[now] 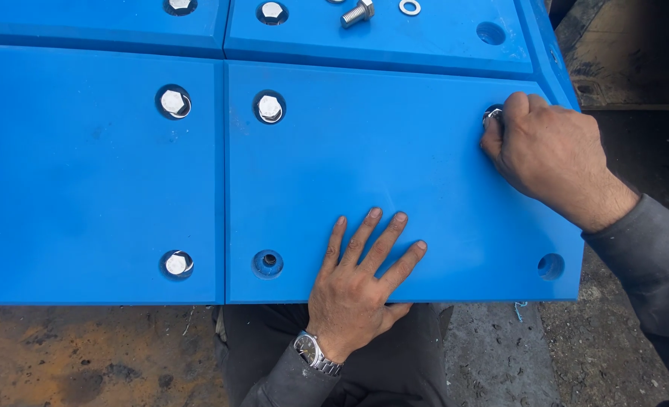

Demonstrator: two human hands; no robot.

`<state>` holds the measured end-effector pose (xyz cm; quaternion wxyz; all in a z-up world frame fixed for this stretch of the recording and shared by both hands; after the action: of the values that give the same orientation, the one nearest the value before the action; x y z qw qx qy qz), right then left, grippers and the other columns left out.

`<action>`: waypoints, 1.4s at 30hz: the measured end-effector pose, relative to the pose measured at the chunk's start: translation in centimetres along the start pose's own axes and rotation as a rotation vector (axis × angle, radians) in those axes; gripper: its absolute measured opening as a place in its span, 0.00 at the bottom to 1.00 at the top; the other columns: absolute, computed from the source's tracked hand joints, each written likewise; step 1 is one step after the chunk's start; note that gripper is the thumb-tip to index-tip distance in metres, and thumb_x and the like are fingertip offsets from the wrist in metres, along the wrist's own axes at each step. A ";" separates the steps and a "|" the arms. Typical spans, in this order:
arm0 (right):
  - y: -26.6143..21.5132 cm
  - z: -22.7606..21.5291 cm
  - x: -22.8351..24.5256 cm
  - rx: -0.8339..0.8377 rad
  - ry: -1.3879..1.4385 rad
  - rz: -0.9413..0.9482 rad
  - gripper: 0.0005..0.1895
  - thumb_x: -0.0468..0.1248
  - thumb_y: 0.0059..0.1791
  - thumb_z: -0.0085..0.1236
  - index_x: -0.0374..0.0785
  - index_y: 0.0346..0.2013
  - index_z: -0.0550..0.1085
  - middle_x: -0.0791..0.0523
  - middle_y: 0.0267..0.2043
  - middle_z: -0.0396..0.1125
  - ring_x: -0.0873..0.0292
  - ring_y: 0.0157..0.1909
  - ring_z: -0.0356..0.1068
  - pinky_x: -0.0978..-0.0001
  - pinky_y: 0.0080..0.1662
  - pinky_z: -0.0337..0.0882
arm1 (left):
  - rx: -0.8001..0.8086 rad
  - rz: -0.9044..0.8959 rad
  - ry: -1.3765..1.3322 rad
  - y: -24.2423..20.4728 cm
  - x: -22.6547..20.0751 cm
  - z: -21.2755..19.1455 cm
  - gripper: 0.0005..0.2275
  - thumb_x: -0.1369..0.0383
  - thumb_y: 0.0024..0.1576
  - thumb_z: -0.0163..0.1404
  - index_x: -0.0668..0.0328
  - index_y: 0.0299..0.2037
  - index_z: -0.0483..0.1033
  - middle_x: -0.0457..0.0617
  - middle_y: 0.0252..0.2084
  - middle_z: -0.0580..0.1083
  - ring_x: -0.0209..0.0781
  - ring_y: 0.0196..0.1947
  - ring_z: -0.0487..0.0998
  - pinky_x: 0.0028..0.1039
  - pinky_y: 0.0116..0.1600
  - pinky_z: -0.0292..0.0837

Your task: The person positions blue plastic wear plates onto a black steel surface, aligning their holes with the mounting holes below. They insert bolts and washers into the aligned holes by hand and press the plates into place, working across several plates one at a time.

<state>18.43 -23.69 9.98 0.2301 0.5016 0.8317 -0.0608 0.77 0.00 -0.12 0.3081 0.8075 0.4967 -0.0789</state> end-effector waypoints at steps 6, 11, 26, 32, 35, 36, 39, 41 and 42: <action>-0.8 -0.8 -2.4 -0.094 0.101 -0.092 0.20 0.49 0.58 0.50 0.32 0.41 0.70 0.51 0.33 0.67 0.56 0.25 0.70 0.65 0.26 0.70 | -0.001 0.008 -0.001 -0.1 -0.1 -0.1 0.41 0.49 0.36 0.70 0.31 0.65 0.70 0.45 0.75 0.60 0.54 0.75 0.55 0.61 0.77 0.46; -0.3 -1.2 -2.7 -0.190 0.061 -0.213 0.20 0.49 0.56 0.55 0.31 0.44 0.71 0.50 0.39 0.66 0.56 0.27 0.71 0.66 0.26 0.73 | -0.011 0.016 0.007 -0.2 -0.1 0.0 0.41 0.48 0.37 0.71 0.31 0.65 0.70 0.45 0.75 0.59 0.54 0.76 0.55 0.61 0.77 0.46; 1.4 -1.9 -0.8 -0.114 0.028 -0.015 0.24 0.51 0.61 0.49 0.39 0.29 0.76 0.54 0.20 0.68 0.57 0.17 0.66 0.66 0.22 0.65 | -0.030 0.001 -0.010 -0.1 0.0 -0.4 0.40 0.49 0.36 0.71 0.32 0.65 0.71 0.46 0.75 0.60 0.55 0.76 0.55 0.62 0.77 0.46; 10.2 -5.2 3.8 -0.569 0.384 -0.328 0.12 0.41 0.62 0.60 0.33 0.49 0.75 0.51 0.45 0.69 0.54 0.40 0.70 0.65 0.38 0.71 | -0.035 0.016 0.012 -0.2 -0.1 -0.6 0.40 0.49 0.37 0.71 0.32 0.65 0.71 0.46 0.76 0.60 0.54 0.76 0.55 0.61 0.78 0.46; 14.8 -5.3 6.5 -0.774 0.279 -0.475 0.13 0.39 0.57 0.61 0.34 0.52 0.73 0.51 0.50 0.66 0.51 0.50 0.70 0.62 0.45 0.74 | -0.036 0.008 -0.001 -0.4 0.0 -0.7 0.40 0.49 0.37 0.71 0.31 0.65 0.72 0.46 0.76 0.60 0.53 0.77 0.55 0.61 0.78 0.46; 15.9 -5.0 7.3 -0.837 0.192 -0.528 0.16 0.41 0.52 0.62 0.38 0.51 0.74 0.54 0.51 0.65 0.51 0.51 0.69 0.59 0.46 0.75 | -0.028 0.005 -0.021 -0.5 -0.1 -0.7 0.39 0.49 0.37 0.71 0.31 0.65 0.72 0.45 0.76 0.60 0.53 0.77 0.55 0.60 0.78 0.46; 18.5 -0.7 7.0 -0.735 0.314 -0.496 0.11 0.39 0.62 0.62 0.35 0.50 0.71 0.50 0.51 0.64 0.47 0.51 0.70 0.56 0.51 0.76 | -0.020 0.007 -0.017 -0.5 0.0 -0.9 0.39 0.50 0.38 0.71 0.31 0.65 0.72 0.45 0.77 0.60 0.52 0.78 0.55 0.60 0.80 0.46; 20.0 0.1 6.8 -0.631 0.472 -0.407 0.10 0.35 0.63 0.58 0.32 0.53 0.69 0.47 0.52 0.65 0.46 0.48 0.71 0.54 0.48 0.75 | -0.017 -0.003 -0.027 -0.5 0.1 -0.6 0.40 0.50 0.37 0.71 0.31 0.65 0.72 0.44 0.77 0.60 0.52 0.78 0.55 0.59 0.80 0.47; 20.9 0.6 6.7 -0.514 0.626 -0.313 0.09 0.32 0.64 0.54 0.29 0.56 0.68 0.44 0.54 0.66 0.46 0.45 0.72 0.52 0.45 0.74 | -0.009 -0.011 -0.041 -0.5 0.1 -0.5 0.40 0.50 0.37 0.71 0.30 0.66 0.72 0.44 0.77 0.60 0.51 0.78 0.55 0.59 0.80 0.47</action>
<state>34.00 -8.29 9.17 0.0724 0.2902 0.9154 0.2693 0.25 0.52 0.03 0.3213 0.8018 0.4949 -0.0949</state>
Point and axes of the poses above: each hand's wrist, its own y-axis towards the middle knuckle, its own z-axis out of the palm, x = y × z, the point moved 1 cm from there along y, towards the middle knuckle
